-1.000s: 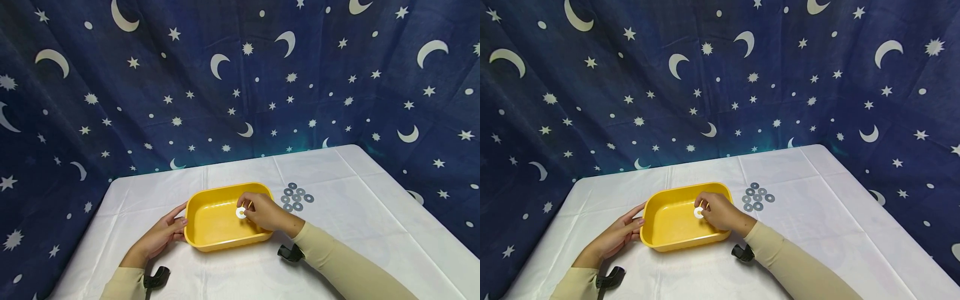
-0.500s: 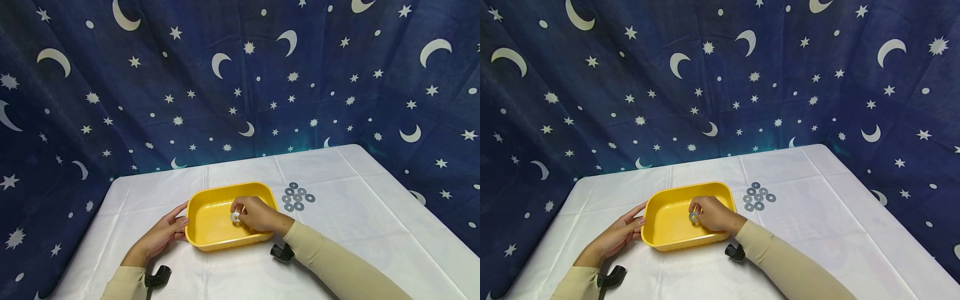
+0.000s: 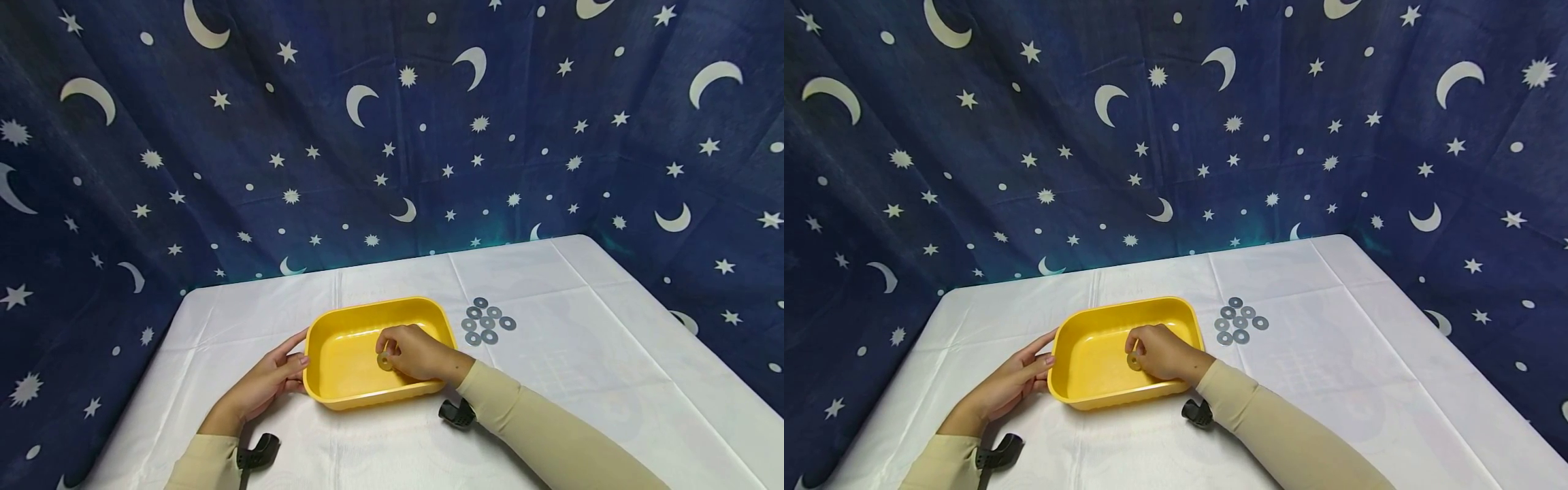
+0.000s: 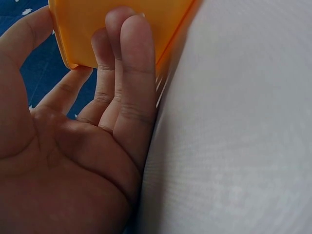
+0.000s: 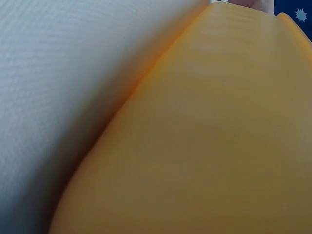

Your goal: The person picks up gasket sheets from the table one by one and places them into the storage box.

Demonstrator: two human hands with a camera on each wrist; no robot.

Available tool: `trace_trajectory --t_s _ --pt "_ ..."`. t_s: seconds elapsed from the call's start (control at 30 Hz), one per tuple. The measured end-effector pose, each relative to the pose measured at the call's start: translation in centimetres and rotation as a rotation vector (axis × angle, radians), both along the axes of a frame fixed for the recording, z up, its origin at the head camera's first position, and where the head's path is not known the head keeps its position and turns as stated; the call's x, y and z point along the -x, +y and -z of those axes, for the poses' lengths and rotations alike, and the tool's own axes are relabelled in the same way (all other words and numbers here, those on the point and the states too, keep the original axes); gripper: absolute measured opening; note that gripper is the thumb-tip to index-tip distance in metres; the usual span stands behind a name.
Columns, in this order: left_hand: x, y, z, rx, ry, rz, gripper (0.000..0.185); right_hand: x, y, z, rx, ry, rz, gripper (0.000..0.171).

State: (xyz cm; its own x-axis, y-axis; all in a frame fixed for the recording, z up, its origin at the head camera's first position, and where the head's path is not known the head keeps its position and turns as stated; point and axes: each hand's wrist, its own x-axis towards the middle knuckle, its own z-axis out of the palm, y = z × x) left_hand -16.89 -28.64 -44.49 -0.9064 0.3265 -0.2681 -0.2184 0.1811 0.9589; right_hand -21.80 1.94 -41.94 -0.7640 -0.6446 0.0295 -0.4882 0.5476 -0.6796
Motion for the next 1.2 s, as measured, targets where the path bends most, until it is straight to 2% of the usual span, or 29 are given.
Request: trace_trajectory --t_s 0.2,0.7,1.2 --pt "0.01 0.03 -0.01 0.008 0.0 -0.004 0.072 0.03 -0.04 -0.01 -0.024 -0.014 0.01 0.015" --pt "-0.01 0.03 -0.02 0.003 0.004 -0.004 0.073 0.07 -0.2 0.48 -0.109 0.064 0.021 0.015" --pt "0.13 0.06 0.05 -0.014 0.001 0.004 0.071 0.1 -0.08 0.49 -0.108 0.099 0.019 0.012"
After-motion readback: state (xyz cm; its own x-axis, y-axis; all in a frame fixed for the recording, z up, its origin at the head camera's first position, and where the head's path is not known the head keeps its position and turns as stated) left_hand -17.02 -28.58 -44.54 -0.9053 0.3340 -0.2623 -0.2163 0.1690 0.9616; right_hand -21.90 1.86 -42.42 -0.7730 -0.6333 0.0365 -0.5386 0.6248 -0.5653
